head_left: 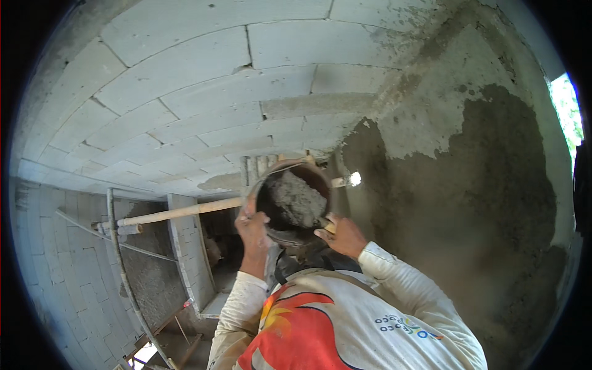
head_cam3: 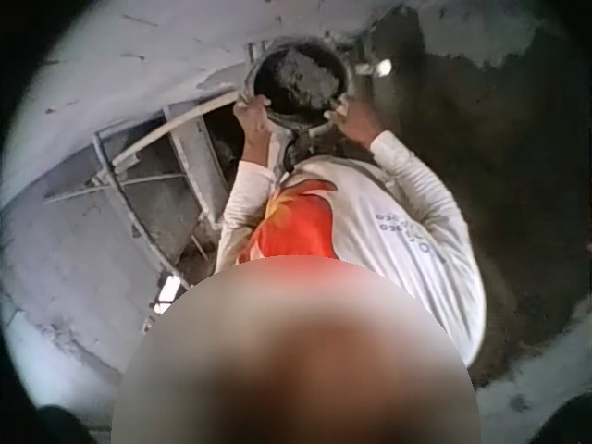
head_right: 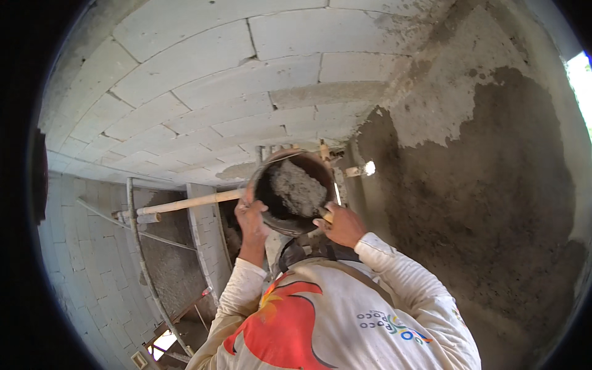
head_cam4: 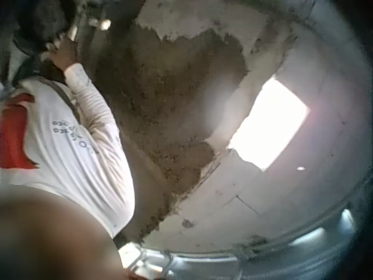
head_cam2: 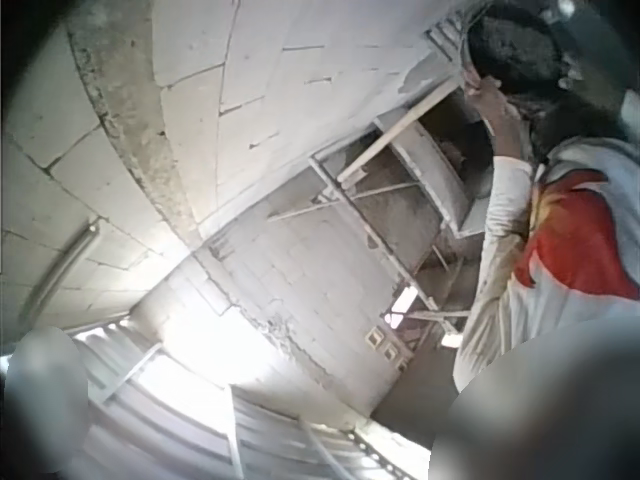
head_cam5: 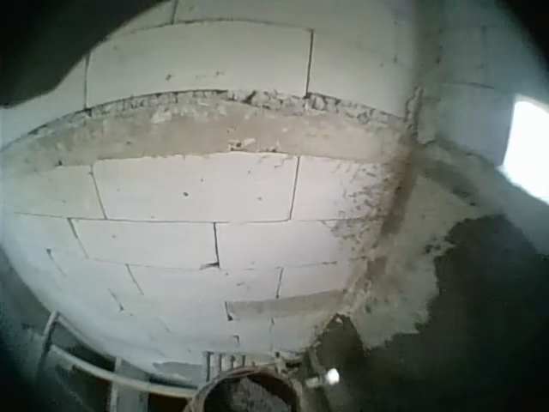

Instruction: The person applies plaster to a concrete block wall using a trowel.

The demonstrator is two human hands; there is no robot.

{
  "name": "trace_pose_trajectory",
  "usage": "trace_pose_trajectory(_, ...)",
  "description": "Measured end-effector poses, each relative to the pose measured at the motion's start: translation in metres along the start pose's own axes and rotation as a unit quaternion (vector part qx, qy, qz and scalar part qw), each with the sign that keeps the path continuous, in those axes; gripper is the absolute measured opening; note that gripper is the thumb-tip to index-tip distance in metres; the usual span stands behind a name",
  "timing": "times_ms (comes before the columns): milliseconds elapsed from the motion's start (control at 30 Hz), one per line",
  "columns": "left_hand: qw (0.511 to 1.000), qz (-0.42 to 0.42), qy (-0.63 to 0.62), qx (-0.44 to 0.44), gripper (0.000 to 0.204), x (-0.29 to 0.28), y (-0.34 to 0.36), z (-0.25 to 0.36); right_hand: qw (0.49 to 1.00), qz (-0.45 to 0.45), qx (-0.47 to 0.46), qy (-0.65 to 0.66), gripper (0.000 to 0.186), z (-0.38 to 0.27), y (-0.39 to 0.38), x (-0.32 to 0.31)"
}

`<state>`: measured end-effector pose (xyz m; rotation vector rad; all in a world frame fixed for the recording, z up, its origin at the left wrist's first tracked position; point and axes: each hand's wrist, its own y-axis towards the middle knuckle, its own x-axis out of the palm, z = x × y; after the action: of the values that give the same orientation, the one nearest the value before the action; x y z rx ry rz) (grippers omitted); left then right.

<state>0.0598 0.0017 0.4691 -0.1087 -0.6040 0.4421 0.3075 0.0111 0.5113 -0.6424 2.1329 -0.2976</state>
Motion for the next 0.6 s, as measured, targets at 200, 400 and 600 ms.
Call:
trace_pose_trajectory(200, 0.991, 0.102, 0.086, 0.021, 0.066, -0.078, -0.004, -0.005, 0.997, -0.013, -0.061, 0.053, 0.053, -0.005, 0.028, 0.023)
trace_pose_trajectory(400, 0.952, 0.241, 0.183, 0.050, 0.068, -0.141, -0.043, 0.021, 0.979, -0.089, -0.113, 0.147, 0.036, 0.042, 0.059, 0.044)
trace_pose_trajectory(600, 0.891, 0.314, 0.309, 0.110, 0.045, -0.175, -0.079, 0.033, 0.870, -0.120, 0.160, 0.451, 0.025, 0.249, 0.151, 0.001)
